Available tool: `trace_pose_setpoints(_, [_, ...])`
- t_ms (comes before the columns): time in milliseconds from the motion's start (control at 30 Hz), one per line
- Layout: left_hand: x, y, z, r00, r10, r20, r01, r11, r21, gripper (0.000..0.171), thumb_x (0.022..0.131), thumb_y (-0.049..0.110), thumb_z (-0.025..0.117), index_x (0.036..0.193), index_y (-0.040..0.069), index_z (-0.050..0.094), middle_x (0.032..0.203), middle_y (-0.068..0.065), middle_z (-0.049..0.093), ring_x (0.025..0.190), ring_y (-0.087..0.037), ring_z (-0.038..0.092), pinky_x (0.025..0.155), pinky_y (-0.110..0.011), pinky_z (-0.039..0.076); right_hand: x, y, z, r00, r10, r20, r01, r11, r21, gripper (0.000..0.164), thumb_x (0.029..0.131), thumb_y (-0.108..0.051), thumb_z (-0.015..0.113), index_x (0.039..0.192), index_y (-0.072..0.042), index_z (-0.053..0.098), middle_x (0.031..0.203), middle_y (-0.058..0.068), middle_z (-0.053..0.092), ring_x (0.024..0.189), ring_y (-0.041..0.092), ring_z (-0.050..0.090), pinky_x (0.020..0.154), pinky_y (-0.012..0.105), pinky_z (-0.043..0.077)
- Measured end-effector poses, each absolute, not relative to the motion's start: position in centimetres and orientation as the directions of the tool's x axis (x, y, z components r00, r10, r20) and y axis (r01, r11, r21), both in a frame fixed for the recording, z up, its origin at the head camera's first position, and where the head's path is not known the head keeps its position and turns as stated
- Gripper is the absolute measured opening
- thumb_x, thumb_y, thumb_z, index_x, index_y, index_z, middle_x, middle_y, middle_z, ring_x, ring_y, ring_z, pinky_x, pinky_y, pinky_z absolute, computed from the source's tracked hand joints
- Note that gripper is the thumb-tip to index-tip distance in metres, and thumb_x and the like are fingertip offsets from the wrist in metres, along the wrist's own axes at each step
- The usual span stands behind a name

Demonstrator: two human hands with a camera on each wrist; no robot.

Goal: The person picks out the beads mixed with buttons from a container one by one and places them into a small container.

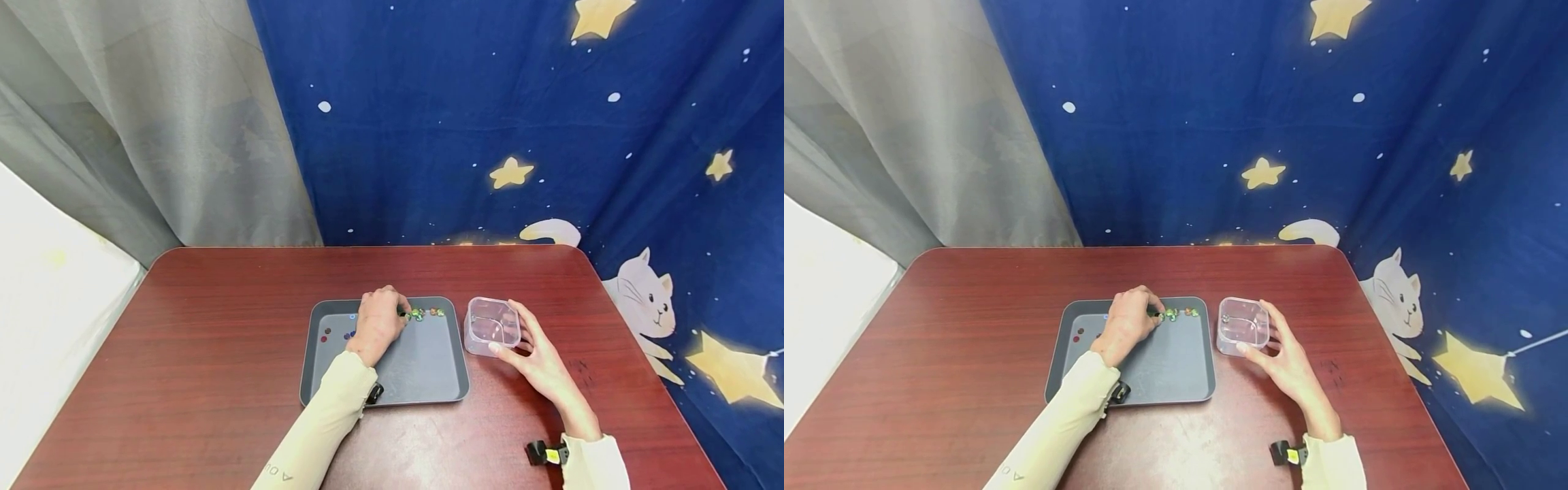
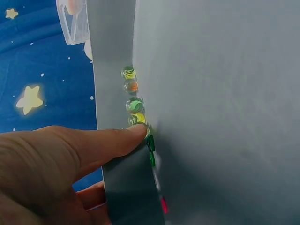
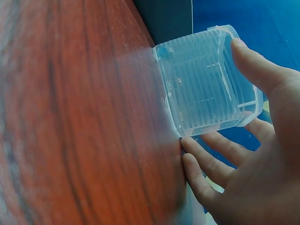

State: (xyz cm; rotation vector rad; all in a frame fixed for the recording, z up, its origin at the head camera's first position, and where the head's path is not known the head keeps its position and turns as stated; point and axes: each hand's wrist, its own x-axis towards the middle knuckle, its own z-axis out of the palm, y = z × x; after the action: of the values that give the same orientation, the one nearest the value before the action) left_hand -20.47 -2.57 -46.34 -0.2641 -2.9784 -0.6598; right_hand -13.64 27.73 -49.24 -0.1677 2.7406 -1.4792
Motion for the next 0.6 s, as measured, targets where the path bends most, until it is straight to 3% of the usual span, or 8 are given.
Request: trace_pose_setpoints(600, [-20.53, -2.41, -46.5, -0.984, 0.151, 0.09, 0.175, 0.895, 0.41, 0.008, 0.083, 0.021, 0.089, 0.082, 0.02, 0.081, 0.093, 0.002, 0.072, 0.095, -0.022, 0.068, 0.102, -0.045, 0.046, -13.77, 27.81, -49.33, -0.994, -0.108, 0.033, -0.085, 0.533, -0.842, 0.09, 0.093, -0.029, 0.08, 0.164, -0.03, 0.026, 0.154, 0.014, 0.048, 0.128, 0.033, 0.059, 0.095, 0.01, 0.046])
